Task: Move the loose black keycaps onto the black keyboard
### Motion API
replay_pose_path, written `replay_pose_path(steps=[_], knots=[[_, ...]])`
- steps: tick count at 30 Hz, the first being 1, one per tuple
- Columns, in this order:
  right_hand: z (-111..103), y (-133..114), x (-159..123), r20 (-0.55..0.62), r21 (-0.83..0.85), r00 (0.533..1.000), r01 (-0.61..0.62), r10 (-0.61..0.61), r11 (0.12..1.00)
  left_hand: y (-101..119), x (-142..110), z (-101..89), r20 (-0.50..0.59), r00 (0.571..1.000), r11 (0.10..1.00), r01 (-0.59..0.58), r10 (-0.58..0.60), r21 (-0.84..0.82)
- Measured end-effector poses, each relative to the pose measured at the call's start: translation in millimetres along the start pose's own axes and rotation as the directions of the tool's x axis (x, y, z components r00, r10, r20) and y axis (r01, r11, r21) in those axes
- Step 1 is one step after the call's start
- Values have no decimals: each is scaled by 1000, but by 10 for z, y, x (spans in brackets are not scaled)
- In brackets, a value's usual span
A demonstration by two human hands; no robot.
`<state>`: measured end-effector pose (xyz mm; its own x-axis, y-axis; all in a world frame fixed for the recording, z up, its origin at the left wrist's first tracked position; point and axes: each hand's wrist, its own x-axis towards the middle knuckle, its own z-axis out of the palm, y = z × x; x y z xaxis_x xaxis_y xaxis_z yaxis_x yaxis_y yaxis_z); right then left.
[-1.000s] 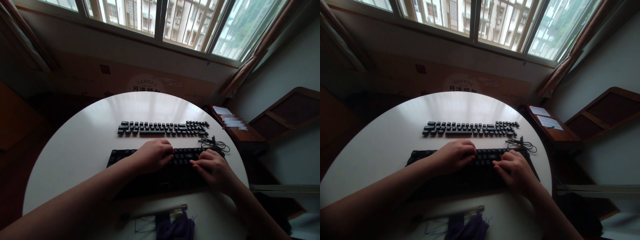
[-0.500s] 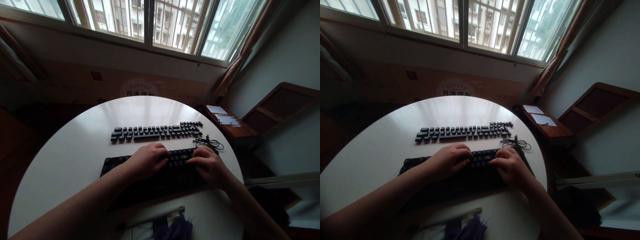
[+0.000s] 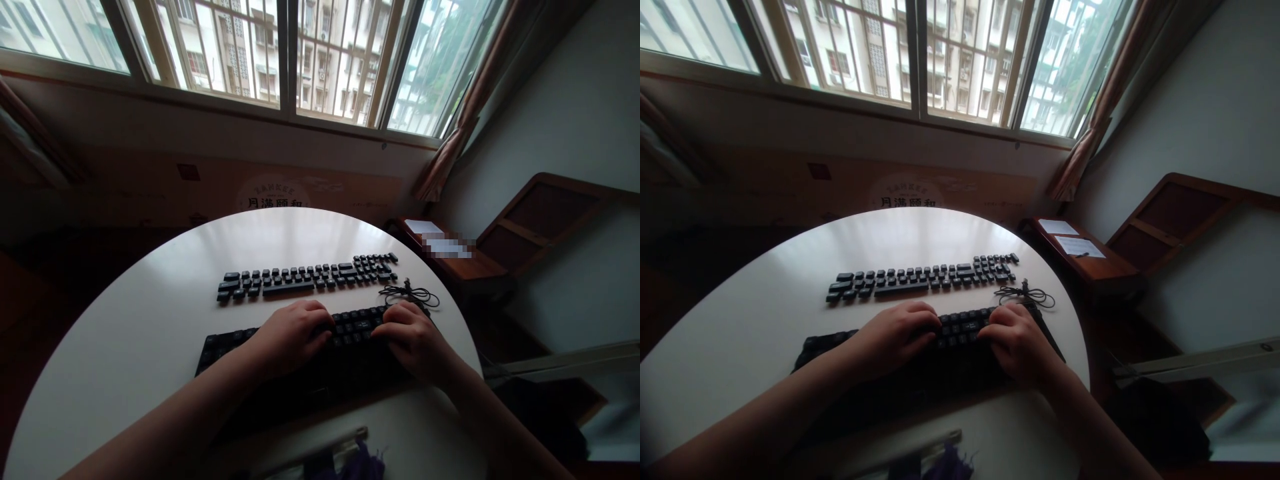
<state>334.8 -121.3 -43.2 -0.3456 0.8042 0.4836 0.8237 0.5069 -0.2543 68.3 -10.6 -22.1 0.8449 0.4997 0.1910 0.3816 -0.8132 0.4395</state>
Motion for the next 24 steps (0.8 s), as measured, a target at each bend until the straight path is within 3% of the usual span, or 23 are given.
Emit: replay_pose_path(steps=[16, 20, 24], knots=[[40, 5, 16, -27, -36, 999, 39, -40, 999, -26, -30, 34, -8, 999, 999, 36, -35, 22], [-49, 133, 95, -125, -79, 992, 3, -13, 997, -22, -45, 38, -6, 999, 999, 42, -41, 32], [-194, 438, 407, -81, -148, 996, -43, 32, 988, 1, -49, 15, 15, 999, 998, 48, -49, 42]])
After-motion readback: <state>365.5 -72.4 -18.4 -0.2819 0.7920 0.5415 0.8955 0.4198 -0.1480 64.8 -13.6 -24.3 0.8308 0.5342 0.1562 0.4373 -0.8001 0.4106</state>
